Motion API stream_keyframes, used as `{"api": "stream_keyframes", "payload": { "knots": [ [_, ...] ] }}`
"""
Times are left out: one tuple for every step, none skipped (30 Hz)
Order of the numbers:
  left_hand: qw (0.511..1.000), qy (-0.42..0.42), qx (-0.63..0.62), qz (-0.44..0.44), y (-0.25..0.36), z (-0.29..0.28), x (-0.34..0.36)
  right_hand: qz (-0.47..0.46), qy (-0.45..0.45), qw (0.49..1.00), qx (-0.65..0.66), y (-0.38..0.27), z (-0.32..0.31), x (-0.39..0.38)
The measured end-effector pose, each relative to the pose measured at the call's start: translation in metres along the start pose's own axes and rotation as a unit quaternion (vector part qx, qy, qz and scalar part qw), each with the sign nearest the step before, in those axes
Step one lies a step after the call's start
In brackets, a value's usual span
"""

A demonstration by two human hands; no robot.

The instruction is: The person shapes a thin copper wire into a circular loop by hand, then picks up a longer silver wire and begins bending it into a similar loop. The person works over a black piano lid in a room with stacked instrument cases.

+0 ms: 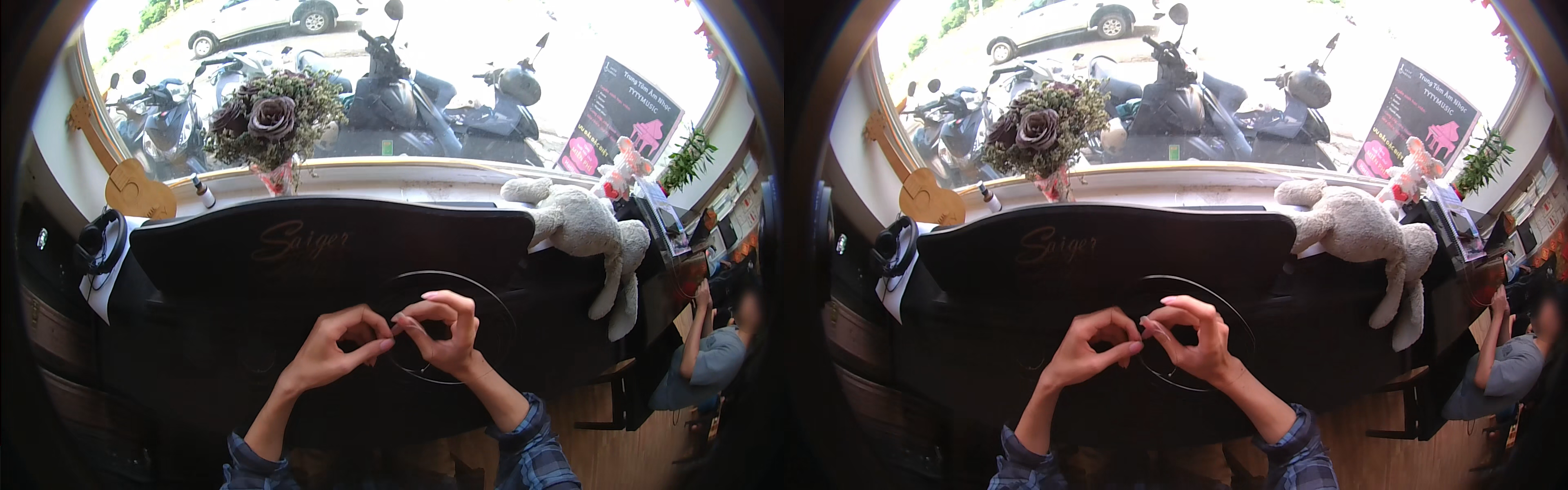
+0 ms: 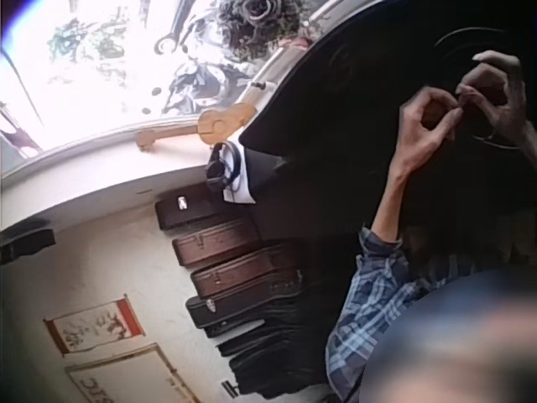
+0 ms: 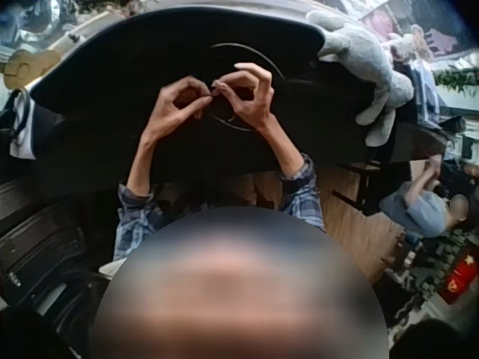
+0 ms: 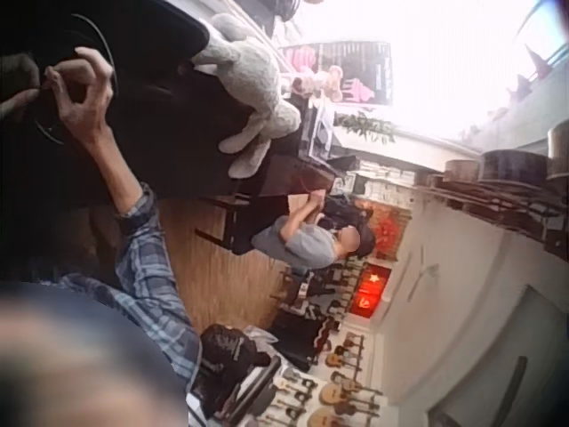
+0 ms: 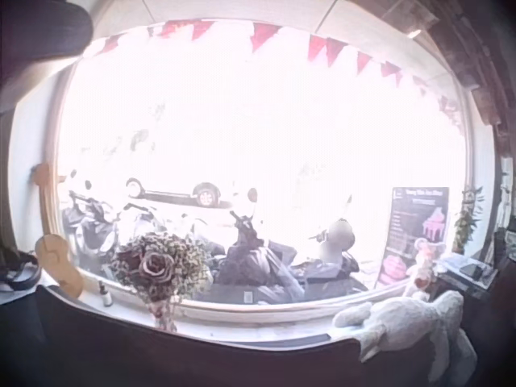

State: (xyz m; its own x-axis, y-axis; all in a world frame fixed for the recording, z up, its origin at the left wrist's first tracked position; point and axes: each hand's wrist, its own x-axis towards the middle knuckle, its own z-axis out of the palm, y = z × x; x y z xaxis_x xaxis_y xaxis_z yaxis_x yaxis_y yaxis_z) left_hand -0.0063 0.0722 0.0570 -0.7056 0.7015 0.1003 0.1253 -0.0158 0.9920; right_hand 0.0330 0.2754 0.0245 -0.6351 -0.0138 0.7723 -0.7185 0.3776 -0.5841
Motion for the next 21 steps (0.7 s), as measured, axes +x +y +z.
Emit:
{"api": "stream_keyframes", "payload": {
  "knots": [
    [1.0, 0.019, -0.004, 0.004, -0.001, -0.001, 0.002, 0.012, 0.003, 1.0, 0.021, 0.001, 0.0, 0.001],
    [0.999, 0.044, -0.028, 0.011, -0.002, 0.0, 0.001, 0.048, 0.013, 0.997, 0.06, 0.001, 0.0, 0.001],
    [0.996, 0.068, -0.052, 0.017, -0.002, 0.001, 0.002, 0.071, 0.007, 0.994, 0.081, 0.0, 0.0, 0.002],
    [0.994, 0.094, -0.056, 0.024, -0.002, 0.001, 0.002, 0.108, 0.016, 0.989, 0.103, -0.001, -0.001, 0.003],
    [0.992, 0.116, -0.043, 0.037, -0.002, 0.0, 0.002, 0.149, 0.01, 0.982, 0.116, -0.002, -0.003, 0.004],
    [0.989, 0.135, -0.034, 0.047, -0.002, -0.001, 0.003, 0.162, 0.012, 0.978, 0.128, -0.003, -0.004, 0.006],
    [0.986, 0.155, -0.026, 0.058, -0.001, -0.001, 0.003, 0.175, 0.013, 0.974, 0.14, -0.004, -0.005, 0.007],
    [0.984, 0.164, -0.036, 0.051, -0.001, -0.001, 0.004, 0.179, 0.011, 0.972, 0.154, -0.005, -0.005, 0.009],
    [0.984, 0.167, -0.034, 0.057, -0.002, -0.001, 0.004, 0.177, 0.006, 0.973, 0.146, -0.005, -0.005, 0.011],
    [0.984, 0.168, -0.035, 0.058, -0.002, 0.0, 0.004, 0.183, 0.003, 0.97, 0.158, -0.005, -0.006, 0.012],
    [0.983, 0.168, -0.036, 0.059, -0.002, 0.0, 0.004, 0.188, -0.003, 0.968, 0.166, -0.005, -0.007, 0.013],
    [0.982, 0.173, -0.038, 0.062, -0.003, 0.001, 0.004, 0.18, -0.017, 0.97, 0.165, -0.005, -0.008, 0.013],
    [0.981, 0.178, -0.039, 0.061, -0.004, 0.001, 0.004, 0.171, -0.029, 0.971, 0.163, -0.006, -0.008, 0.013],
    [0.98, 0.183, -0.04, 0.061, -0.004, 0.002, 0.004, 0.154, -0.039, 0.973, 0.166, -0.006, -0.008, 0.013],
    [0.98, 0.187, -0.048, 0.057, -0.005, 0.002, 0.004, 0.168, -0.036, 0.972, 0.162, -0.007, -0.008, 0.013],
    [0.978, 0.197, -0.044, 0.058, -0.006, 0.003, 0.005, 0.174, -0.03, 0.971, 0.162, -0.008, -0.007, 0.012],
    [0.978, 0.197, -0.03, 0.065, -0.006, 0.002, 0.005, 0.184, -0.026, 0.969, 0.162, -0.008, -0.007, 0.012],
    [0.978, 0.196, -0.024, 0.064, -0.007, 0.002, 0.005, 0.198, -0.004, 0.965, 0.17, -0.009, -0.007, 0.012],
    [0.979, 0.193, -0.025, 0.056, -0.007, 0.002, 0.005, 0.217, 0.008, 0.963, 0.162, -0.01, -0.008, 0.013],
    [0.979, 0.192, -0.012, 0.062, -0.007, 0.002, 0.004, 0.236, 0.026, 0.956, 0.172, -0.011, -0.009, 0.013],
    [0.98, 0.189, -0.007, 0.06, -0.006, 0.002, 0.003, 0.255, 0.042, 0.949, 0.183, -0.012, -0.01, 0.014]
  ]
}}
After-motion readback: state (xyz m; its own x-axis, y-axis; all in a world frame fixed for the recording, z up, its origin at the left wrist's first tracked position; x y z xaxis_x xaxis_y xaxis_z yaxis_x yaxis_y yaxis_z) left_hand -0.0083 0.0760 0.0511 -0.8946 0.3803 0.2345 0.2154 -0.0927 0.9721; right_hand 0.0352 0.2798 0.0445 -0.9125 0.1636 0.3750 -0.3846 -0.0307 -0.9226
